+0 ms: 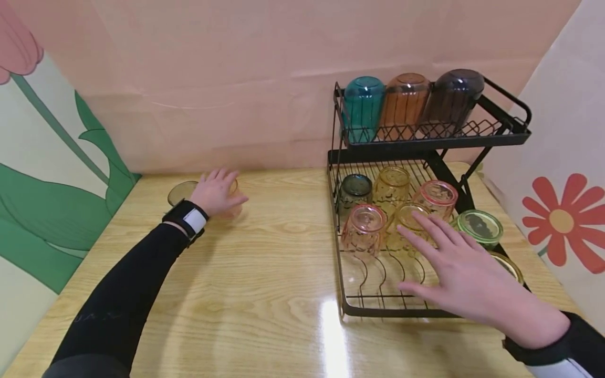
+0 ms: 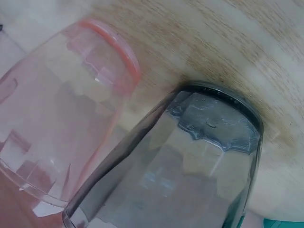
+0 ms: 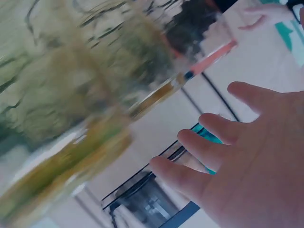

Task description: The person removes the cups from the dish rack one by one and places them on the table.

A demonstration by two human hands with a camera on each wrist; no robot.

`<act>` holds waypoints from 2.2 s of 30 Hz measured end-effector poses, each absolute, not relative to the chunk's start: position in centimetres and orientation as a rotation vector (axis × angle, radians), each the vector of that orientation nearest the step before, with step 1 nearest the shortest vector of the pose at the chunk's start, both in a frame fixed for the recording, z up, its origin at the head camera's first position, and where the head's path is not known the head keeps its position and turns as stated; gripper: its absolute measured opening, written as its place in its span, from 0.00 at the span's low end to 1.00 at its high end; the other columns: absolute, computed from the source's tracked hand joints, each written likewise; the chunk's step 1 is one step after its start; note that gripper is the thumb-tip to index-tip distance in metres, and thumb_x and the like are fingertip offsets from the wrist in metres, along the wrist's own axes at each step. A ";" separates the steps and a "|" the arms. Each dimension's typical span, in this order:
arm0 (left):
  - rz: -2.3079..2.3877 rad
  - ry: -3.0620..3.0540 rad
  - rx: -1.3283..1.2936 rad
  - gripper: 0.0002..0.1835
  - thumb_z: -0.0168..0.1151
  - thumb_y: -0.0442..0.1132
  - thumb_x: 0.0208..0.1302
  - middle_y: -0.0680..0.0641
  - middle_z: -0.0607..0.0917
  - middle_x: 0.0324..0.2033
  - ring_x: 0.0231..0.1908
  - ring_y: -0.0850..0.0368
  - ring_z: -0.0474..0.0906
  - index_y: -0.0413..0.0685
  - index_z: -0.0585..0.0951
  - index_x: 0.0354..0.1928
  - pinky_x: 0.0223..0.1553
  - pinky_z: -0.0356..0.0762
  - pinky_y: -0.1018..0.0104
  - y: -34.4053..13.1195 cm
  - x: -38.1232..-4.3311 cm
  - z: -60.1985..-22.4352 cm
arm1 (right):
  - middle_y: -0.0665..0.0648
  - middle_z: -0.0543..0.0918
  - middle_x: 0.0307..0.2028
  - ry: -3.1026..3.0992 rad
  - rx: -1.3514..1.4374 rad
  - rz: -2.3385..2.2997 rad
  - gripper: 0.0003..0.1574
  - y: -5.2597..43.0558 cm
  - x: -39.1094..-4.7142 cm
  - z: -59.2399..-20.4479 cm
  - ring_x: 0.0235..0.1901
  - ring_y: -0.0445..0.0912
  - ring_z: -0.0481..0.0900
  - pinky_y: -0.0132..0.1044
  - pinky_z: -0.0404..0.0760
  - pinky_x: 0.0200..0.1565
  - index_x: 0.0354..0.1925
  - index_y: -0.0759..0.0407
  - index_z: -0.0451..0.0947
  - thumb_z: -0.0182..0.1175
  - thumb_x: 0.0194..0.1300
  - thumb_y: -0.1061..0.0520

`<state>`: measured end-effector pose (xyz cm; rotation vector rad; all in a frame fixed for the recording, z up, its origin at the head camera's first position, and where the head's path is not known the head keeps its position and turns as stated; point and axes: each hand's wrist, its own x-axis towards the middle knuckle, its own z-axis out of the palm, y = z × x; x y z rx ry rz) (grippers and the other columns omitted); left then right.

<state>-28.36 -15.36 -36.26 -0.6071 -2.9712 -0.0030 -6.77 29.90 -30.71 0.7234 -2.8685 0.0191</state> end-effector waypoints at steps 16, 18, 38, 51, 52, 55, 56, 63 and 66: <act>-0.023 -2.668 -0.882 0.41 0.44 0.71 0.55 0.41 0.62 0.62 0.63 0.46 0.53 0.51 0.63 0.63 0.56 0.53 0.42 -15.1 -24.4 -36.6 | 0.61 0.33 0.70 -2.932 0.411 -0.007 0.67 35.3 -6.5 -32.1 0.66 0.58 0.27 0.62 0.29 0.57 0.71 0.48 0.39 0.61 0.43 0.28; -0.029 -2.664 -0.915 0.40 0.43 0.71 0.56 0.41 0.61 0.63 0.63 0.46 0.53 0.51 0.63 0.63 0.57 0.54 0.43 -14.8 -23.8 -36.8 | 0.61 0.34 0.70 -2.924 0.391 -0.009 0.68 35.8 -6.4 -32.4 0.66 0.57 0.26 0.62 0.28 0.57 0.71 0.49 0.40 0.62 0.42 0.28; -0.103 -2.616 -1.144 0.39 0.37 0.71 0.59 0.42 0.55 0.66 0.66 0.49 0.47 0.54 0.59 0.65 0.60 0.49 0.45 -12.5 -19.9 -37.1 | 0.69 0.65 0.42 -2.625 0.423 0.194 0.53 37.6 -5.9 -35.5 0.33 0.62 0.63 0.54 0.61 0.29 0.48 0.64 0.69 0.66 0.33 0.29; -0.139 -2.682 -1.172 0.38 0.42 0.68 0.60 0.42 0.53 0.67 0.66 0.49 0.46 0.52 0.58 0.66 0.61 0.46 0.48 -12.7 -19.3 -37.6 | 0.63 0.69 0.32 -2.683 0.379 0.106 0.38 37.8 -7.3 -36.9 0.29 0.58 0.67 0.52 0.66 0.27 0.38 0.63 0.69 0.66 0.41 0.35; -0.154 -2.686 -1.173 0.38 0.43 0.67 0.60 0.42 0.53 0.67 0.66 0.49 0.46 0.52 0.58 0.66 0.61 0.46 0.49 -12.7 -19.2 -37.7 | 0.63 0.69 0.31 -2.658 0.386 0.114 0.37 37.8 -7.3 -37.0 0.29 0.59 0.67 0.54 0.66 0.28 0.36 0.63 0.70 0.66 0.43 0.35; -0.195 -2.692 -1.178 0.38 0.43 0.67 0.60 0.42 0.53 0.67 0.66 0.50 0.47 0.53 0.58 0.66 0.61 0.48 0.51 -12.7 -19.0 -38.0 | 0.62 0.70 0.29 -2.592 0.400 0.117 0.32 37.8 -7.6 -37.2 0.28 0.59 0.68 0.55 0.67 0.28 0.33 0.63 0.71 0.63 0.46 0.36; -0.205 -2.690 -1.182 0.38 0.43 0.67 0.60 0.42 0.54 0.67 0.66 0.50 0.47 0.53 0.58 0.66 0.61 0.48 0.52 -12.6 -18.9 -38.1 | 0.61 0.70 0.29 -2.573 0.409 0.118 0.31 37.8 -7.6 -37.2 0.28 0.59 0.68 0.54 0.67 0.27 0.33 0.62 0.71 0.63 0.48 0.36; -0.247 -2.684 -1.194 0.38 0.42 0.68 0.60 0.44 0.53 0.67 0.66 0.52 0.47 0.54 0.58 0.66 0.60 0.52 0.49 -12.2 -18.8 -38.2 | 0.60 0.71 0.27 -2.535 0.426 0.108 0.32 37.7 -7.8 -37.0 0.25 0.57 0.68 0.50 0.66 0.21 0.31 0.61 0.71 0.54 0.54 0.32; -0.251 -2.676 -1.200 0.38 0.41 0.68 0.60 0.44 0.53 0.67 0.66 0.52 0.47 0.54 0.58 0.66 0.60 0.52 0.51 -12.0 -18.8 -38.3 | 0.58 0.68 0.24 -2.482 0.470 0.091 0.41 37.4 -8.2 -36.3 0.19 0.50 0.62 0.41 0.60 0.15 0.28 0.61 0.71 0.43 0.57 0.25</act>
